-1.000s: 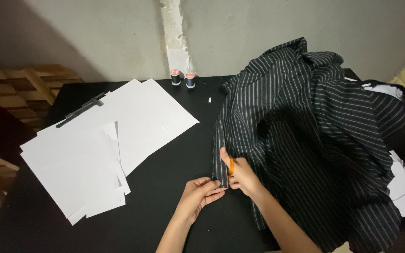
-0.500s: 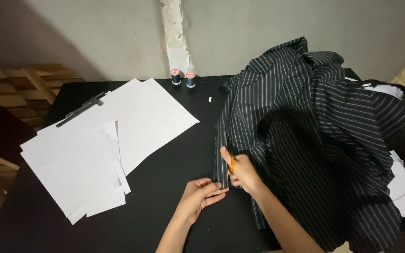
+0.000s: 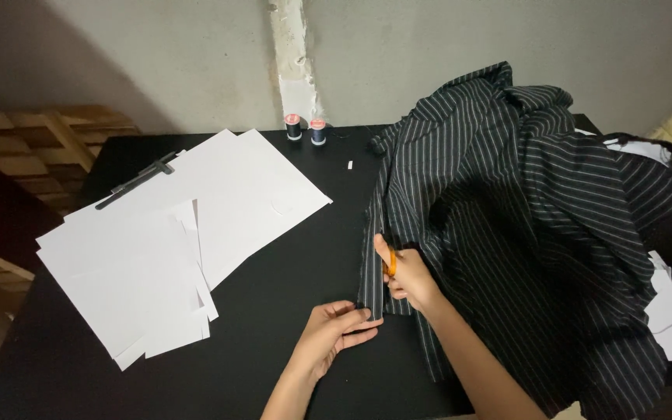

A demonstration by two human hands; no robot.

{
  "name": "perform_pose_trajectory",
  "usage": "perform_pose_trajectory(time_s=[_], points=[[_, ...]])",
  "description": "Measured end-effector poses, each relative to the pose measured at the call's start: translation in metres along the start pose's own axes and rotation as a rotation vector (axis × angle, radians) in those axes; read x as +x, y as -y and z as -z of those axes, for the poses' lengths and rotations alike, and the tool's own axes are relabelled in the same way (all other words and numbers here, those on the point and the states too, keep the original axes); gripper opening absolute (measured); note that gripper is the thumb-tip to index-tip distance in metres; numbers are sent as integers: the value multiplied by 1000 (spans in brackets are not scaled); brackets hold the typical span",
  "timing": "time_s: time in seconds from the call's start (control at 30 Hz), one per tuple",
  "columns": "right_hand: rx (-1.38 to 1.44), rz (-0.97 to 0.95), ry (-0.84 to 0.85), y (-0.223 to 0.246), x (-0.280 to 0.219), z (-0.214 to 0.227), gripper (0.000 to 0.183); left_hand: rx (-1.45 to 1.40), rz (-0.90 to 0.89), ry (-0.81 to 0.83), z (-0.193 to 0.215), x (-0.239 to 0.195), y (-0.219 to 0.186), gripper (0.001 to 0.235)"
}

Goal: Cutting strips of white paper and pinstriped fabric using scissors and applying tape to the strips on a workbench.

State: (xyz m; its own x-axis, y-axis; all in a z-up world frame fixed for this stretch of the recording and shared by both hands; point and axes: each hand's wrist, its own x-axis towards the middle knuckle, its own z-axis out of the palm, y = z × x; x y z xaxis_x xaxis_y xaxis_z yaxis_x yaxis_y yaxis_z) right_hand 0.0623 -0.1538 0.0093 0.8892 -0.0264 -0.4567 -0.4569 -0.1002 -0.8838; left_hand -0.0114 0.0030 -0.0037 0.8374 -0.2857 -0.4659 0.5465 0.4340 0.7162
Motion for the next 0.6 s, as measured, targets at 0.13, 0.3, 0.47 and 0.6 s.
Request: perform_pose_trajectory(time_s=[0.13,0.3,0.47,0.6], points=[[26,17,-8,-2,2,3,52,6,-2,2,0,-1,0,25],[-12,-6,15,2,2,5,54,6,19,0,-1,-3,2,18],[-70,3,57,10,-7,12,60,62,10,-12,-5,-14,-2,17],[-291,-133,258,14,-44,31,68,383,122,-29,9,-11,-13,30]])
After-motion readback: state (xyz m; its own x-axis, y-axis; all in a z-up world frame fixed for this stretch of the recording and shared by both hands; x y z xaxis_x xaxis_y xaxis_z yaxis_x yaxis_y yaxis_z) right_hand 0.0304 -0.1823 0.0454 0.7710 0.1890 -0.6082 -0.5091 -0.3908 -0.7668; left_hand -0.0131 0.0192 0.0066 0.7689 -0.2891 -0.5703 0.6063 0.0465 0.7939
